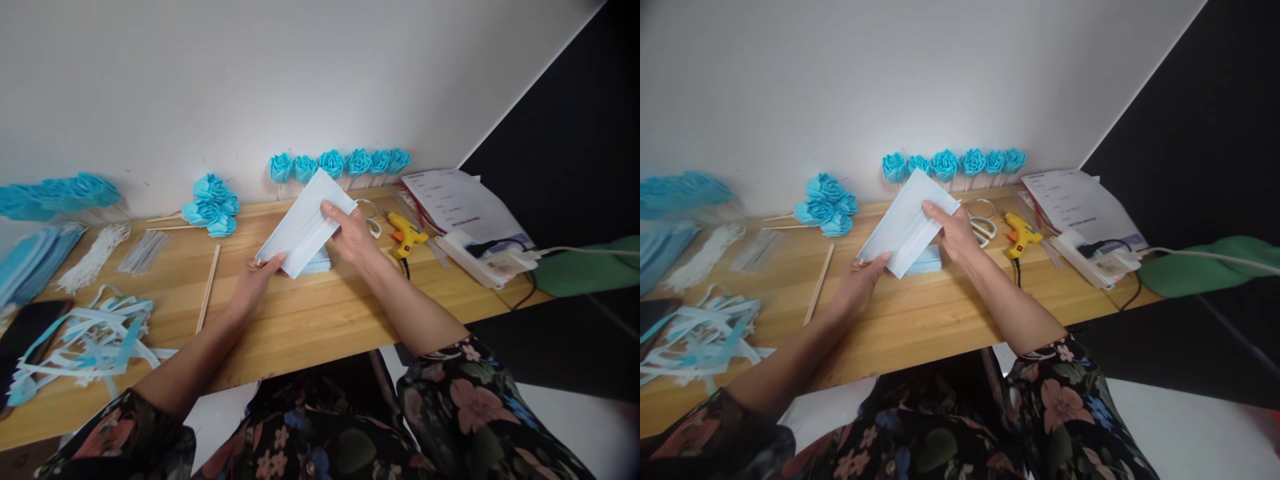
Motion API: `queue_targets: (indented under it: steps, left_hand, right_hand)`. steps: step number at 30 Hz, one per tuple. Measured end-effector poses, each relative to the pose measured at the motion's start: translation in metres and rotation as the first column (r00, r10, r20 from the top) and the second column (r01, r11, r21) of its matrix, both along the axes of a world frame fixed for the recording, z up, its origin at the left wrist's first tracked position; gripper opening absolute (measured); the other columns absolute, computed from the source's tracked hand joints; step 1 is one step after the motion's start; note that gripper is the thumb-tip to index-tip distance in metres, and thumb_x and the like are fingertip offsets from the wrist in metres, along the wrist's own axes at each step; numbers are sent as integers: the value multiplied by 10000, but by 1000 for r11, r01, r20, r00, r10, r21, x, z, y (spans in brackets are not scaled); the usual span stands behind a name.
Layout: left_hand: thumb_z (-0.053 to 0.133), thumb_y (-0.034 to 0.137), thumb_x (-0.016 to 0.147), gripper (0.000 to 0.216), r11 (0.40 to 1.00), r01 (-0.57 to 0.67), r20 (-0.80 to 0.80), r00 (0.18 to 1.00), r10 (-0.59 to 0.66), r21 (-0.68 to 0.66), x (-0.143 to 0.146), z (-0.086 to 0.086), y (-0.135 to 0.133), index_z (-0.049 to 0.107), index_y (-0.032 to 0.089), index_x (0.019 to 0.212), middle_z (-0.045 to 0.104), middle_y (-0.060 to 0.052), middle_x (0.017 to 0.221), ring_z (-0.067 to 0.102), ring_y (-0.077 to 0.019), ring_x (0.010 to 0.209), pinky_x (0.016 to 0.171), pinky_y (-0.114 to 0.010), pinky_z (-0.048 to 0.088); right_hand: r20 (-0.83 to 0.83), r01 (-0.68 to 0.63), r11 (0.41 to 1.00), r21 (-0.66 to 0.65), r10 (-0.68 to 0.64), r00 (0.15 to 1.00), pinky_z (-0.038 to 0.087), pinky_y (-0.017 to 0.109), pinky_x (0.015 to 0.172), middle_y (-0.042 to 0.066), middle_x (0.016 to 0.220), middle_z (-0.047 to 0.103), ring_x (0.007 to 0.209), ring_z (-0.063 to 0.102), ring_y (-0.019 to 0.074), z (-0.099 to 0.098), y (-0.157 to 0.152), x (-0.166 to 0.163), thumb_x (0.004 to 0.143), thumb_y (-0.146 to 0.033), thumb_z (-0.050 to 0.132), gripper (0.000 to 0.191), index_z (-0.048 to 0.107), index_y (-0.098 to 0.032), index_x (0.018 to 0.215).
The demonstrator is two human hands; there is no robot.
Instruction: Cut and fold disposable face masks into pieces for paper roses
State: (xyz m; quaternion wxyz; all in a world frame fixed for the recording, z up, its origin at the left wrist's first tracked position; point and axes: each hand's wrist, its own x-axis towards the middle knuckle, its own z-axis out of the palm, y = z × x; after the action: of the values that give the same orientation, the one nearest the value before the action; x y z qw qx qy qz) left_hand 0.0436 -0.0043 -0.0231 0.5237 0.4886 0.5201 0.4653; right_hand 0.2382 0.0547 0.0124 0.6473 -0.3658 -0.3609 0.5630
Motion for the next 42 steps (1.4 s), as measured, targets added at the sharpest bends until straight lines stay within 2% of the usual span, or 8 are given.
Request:
queue_targets:
  steps: [4,11,15,18,20,26,31,42]
  left_hand:
    - [741,558,696,435,1000,2,-19,1000,-2,3,0,0,1,660,186,487,666,-49,629,604,-196,728,813,-331,474]
    - [734,483,655,350,999,31,-148,989,-27,23,-2,4,6,647,196,474,659,-36,571,571,-173,632,709,-318,475]
    - [717,476,694,375,995,5,-94,996,4,98,-3,4,7,623,199,460,658,-36,570,599,-176,657,726,-311,483]
    - [727,500,712,403,991,4,-48,999,2,131,-4,4,7,620,197,469,669,-42,589,622,-182,675,736,-312,493]
    - [734,516,719,413,991,8,-45,999,-2,134,-4,3,7,632,195,480,670,-41,583,621,-179,663,734,-312,496]
    - [741,531,724,417,990,48,-7,999,-48,129,-1,3,5,642,197,494,723,-61,641,656,-191,685,749,-325,519]
    - [744,525,717,422,991,59,-17,998,-58,118,0,6,4,622,198,481,726,-67,639,665,-198,675,740,-333,524]
    - [737,487,695,386,997,47,-90,995,-41,64,1,6,3,621,204,459,726,-71,631,662,-202,697,805,-348,525]
  right_hand:
    - [9,25,1000,13,-26,1000,547,350,843,2,868,736,940,682,216,2,6,9,570,-453,898,454,672,-227,893]
    - [1,-11,999,46,11,1000,558,332,854,14,962,756,955,683,206,4,3,7,606,-467,881,436,697,-222,917]
    - [124,-196,981,-1,194,973,578,361,790,33,922,767,872,692,220,-4,-10,-7,604,-488,882,434,720,-205,890]
    - [276,-388,920,-45,385,881,564,348,678,51,817,750,747,672,206,-15,-22,-20,659,-468,858,364,734,-178,841]
    - [320,-421,907,-36,409,855,526,317,601,45,734,714,667,633,180,-21,-28,-28,693,-446,836,311,723,-170,783]
    - [301,-376,923,-75,381,874,472,298,537,28,642,643,590,570,149,-19,-33,-34,720,-421,810,300,667,-156,712]
    - [255,-321,944,-74,329,909,522,319,562,35,710,713,607,614,166,-16,-29,-29,687,-456,834,337,711,-159,788]
    - [78,-61,998,-25,63,995,570,386,862,24,901,776,920,692,223,-5,-6,-7,561,-429,907,390,727,-210,829]
